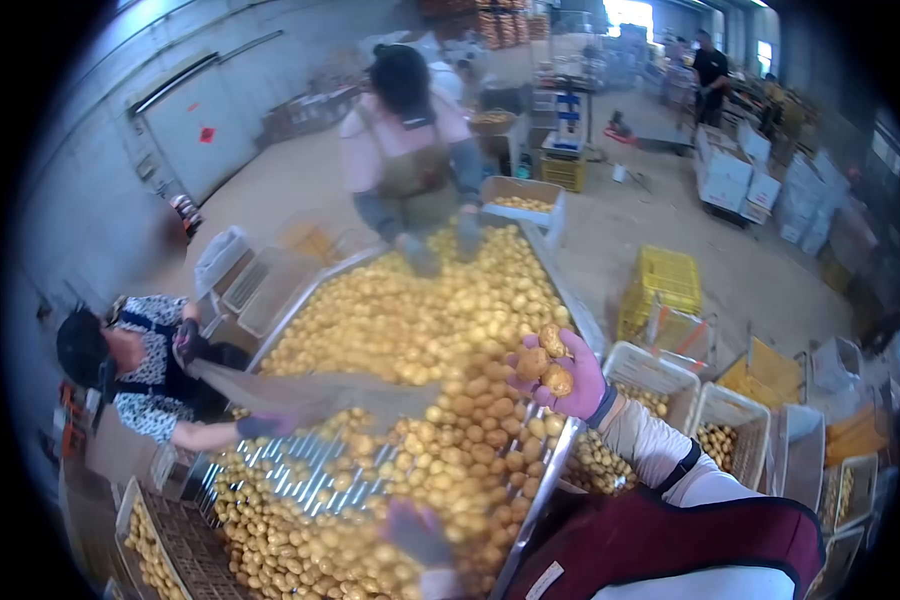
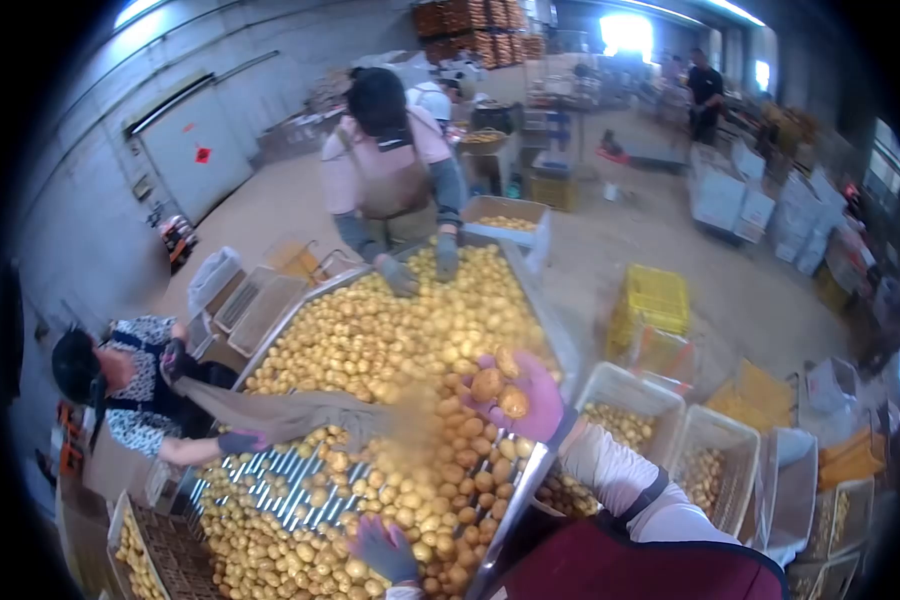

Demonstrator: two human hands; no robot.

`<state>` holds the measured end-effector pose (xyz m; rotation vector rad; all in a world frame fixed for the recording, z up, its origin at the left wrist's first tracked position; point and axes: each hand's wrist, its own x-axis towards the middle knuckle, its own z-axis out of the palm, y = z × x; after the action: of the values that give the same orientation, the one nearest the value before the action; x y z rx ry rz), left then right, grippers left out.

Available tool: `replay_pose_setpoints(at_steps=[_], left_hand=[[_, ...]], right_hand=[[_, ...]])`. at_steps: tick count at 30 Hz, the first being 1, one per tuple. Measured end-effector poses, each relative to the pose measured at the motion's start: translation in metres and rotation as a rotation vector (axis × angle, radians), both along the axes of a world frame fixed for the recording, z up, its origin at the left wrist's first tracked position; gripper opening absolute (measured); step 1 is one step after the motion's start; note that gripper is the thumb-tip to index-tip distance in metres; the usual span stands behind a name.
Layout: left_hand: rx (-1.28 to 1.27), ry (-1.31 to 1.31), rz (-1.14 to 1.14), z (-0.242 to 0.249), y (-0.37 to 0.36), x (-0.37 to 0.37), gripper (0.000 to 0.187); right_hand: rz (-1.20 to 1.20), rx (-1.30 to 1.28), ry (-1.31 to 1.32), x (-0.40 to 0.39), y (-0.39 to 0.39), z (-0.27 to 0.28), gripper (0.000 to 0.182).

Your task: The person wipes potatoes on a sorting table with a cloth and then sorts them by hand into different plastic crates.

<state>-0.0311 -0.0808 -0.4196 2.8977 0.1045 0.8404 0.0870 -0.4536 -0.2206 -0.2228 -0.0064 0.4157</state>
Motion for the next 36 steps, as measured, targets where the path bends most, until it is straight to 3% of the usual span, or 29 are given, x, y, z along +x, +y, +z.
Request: replay_pose_setpoints(at_steps=[2, 4, 5, 8, 9, 11, 14, 16, 18, 20, 21, 23, 25, 28, 29, 31, 34, 36], left_hand=[[-0.052, -0.024, -0.044, 0.004, -0.001, 0.002, 0.042], [-0.486, -0.032, -0.144, -0.003, -0.002, 0.004, 0.045], [-0.54, -0.033, -0.156, -0.003, 0.002, 0.008, 0.045], [-0.252, -0.05, -0.061, 0.005, -0.01, 0.004, 0.044], [-0.204, -0.022, -0.052, 0.008, -0.008, 0.004, 0.044], [-0.143, -0.004, -0.051, 0.007, -0.008, 0.004, 0.044], [0.062, 0.023, -0.021, 0.002, 0.002, 0.004, 0.044], [-0.226, 0.031, -0.091, 0.014, -0.004, 0.005, 0.044], [0.036, 0.041, -0.09, 0.009, 0.005, 0.004, 0.043], [0.065, -0.006, -0.088, 0.003, 0.005, 0.008, 0.042], [0.064, -0.026, -0.09, 0.0, 0.005, 0.009, 0.042], [0.063, -0.014, -0.092, -0.005, 0.01, 0.011, 0.043], [0.036, 0.038, -0.087, -0.011, 0.013, 0.01, 0.046], [-0.226, 0.02, -0.237, 0.0, 0.014, -0.001, 0.052], [-0.254, 0.088, -0.244, 0.015, 0.013, -0.009, 0.053], [-0.318, 0.16, -0.228, 0.052, 0.014, -0.038, 0.056], [-0.415, 0.036, -0.147, 0.06, 0.032, -0.097, 0.059], [-0.343, 0.039, 0.036, 0.063, 0.053, -0.135, 0.062]], right_hand=[[-0.096, -0.064, -0.029, -0.028, -0.014, 0.0, 0.054], [-0.146, -0.083, -0.054, -0.059, -0.026, -0.001, 0.055], [-0.132, 0.019, -0.1, -0.072, -0.034, -0.01, 0.055], [-0.226, -0.027, -0.033, -0.118, -0.052, -0.039, 0.055], [-0.261, -0.052, 0.1, -0.136, -0.056, -0.044, 0.051], [-0.479, -0.281, 0.222, -0.174, -0.067, -0.102, 0.045], [-0.515, -0.299, 0.342, -0.245, -0.105, -0.112, 0.031], [-0.797, -0.283, 0.606, -0.283, -0.135, -0.134, 0.022], [-0.833, -0.248, 0.36, -0.343, -0.211, -0.225, 0.032], [-1.048, -0.184, 0.654, -0.371, -0.233, -0.235, 0.035], [-1.202, -0.525, 0.604, -0.393, -0.253, -0.258, 0.037], [-1.287, -0.859, 0.547, -0.377, -0.259, -0.288, 0.039], [-1.19, -0.857, 0.568, -0.333, -0.26, -0.312, 0.037], [-1.05, -0.859, 0.619, -0.275, -0.247, -0.328, 0.037], [-0.88, -1.501, 0.546, -0.247, -0.215, -0.307, 0.042], [-0.662, -2.236, 0.157, -0.187, -0.098, -0.23, 0.055], [-0.68, -2.457, -0.645, -0.121, -0.007, -0.202, 0.073], [-0.539, -2.392, -0.893, -0.093, 0.042, -0.178, 0.07]])
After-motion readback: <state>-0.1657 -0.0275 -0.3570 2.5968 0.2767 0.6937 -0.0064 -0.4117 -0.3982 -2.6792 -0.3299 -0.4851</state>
